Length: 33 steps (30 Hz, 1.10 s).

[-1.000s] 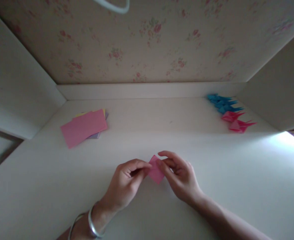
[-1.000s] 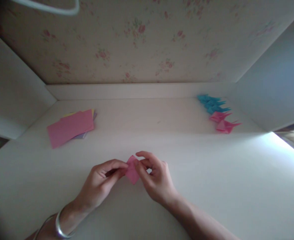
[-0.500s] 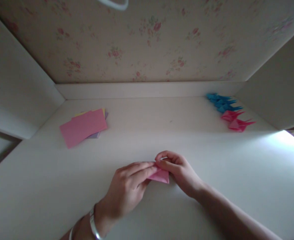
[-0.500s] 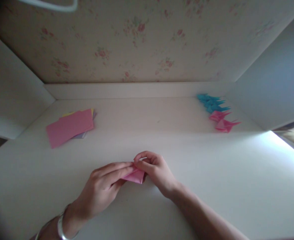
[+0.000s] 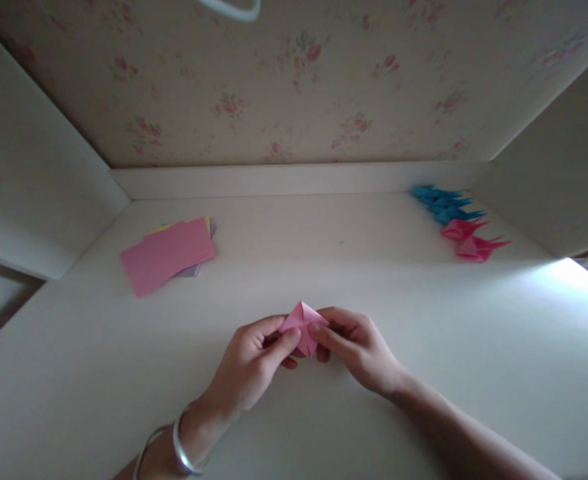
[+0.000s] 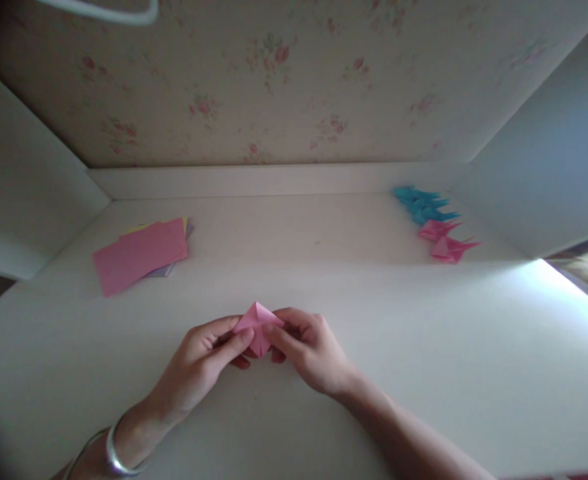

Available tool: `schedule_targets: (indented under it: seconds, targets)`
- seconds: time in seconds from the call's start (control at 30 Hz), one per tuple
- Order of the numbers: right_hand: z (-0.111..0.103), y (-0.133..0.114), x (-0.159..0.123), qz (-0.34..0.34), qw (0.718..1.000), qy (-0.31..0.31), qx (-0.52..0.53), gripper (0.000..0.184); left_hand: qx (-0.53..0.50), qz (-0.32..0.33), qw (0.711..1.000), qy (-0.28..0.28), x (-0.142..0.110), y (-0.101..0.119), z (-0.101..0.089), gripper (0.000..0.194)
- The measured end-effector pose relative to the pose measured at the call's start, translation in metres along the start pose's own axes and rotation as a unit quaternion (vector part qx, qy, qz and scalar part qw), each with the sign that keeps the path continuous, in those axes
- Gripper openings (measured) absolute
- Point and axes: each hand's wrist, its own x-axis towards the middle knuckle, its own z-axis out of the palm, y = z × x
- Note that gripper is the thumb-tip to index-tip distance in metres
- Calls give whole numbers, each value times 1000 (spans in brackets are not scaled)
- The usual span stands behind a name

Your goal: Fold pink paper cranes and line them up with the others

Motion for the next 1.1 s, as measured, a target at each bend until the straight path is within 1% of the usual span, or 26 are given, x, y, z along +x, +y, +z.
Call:
schedule_targets:
  seconds: [0.1, 0.17, 0.23, 0.33, 0.43, 0.57, 0.63, 0.73, 0.83, 0.9, 1.0, 1.03, 1.1]
  targets:
    - [-2, 0, 0, 4, 1000, 2, 0, 35, -17, -9, 1000, -23, -2, 2, 0, 28]
    - [-3, 0, 0, 17, 999, -3, 41, 34, -40, -14, 998, -47, -3, 5, 0, 32]
    - [-4, 0, 1, 36, 993, -20, 111, 31, -49, -8, 997, -60, -5, 8, -1, 33]
    - [-4, 2, 3, 67, 972, -53, 219, 26, -47, 1, 997, -56, -5, 8, -3, 31]
    - [-4, 3, 3, 86, 955, -68, 277, 26, -76, -13, 997, -31, -4, 3, -3, 28]
    - [-1, 2, 1, 84, 952, -33, 291, 16, -140, -40, 989, -10, -3, -4, -3, 24]
    - [0, 1, 1, 85, 951, -11, 296, 13, -159, -48, 986, -14, -3, -5, -2, 22]
    - [0, 1, 2, 92, 948, 6, 306, 12, -157, -36, 986, -36, -4, -3, -2, 23]
    - [-2, 2, 2, 96, 949, 1, 301, 14, -110, 0, 992, -63, -5, -1, -3, 28]
    - [-3, 2, 2, 95, 953, -9, 289, 18, -47, 56, 995, -63, -5, -1, -4, 29]
    - [-4, 2, 1, 90, 958, -13, 272, 21, 56, 164, 985, -23, -5, -1, -6, 26]
    - [-4, 2, 1, 86, 959, -14, 269, 22, 77, 187, 979, -8, -5, -1, -6, 25]
    - [-3, 3, 1, 77, 961, -15, 266, 23, 90, 198, 976, 11, -4, -1, -6, 25]
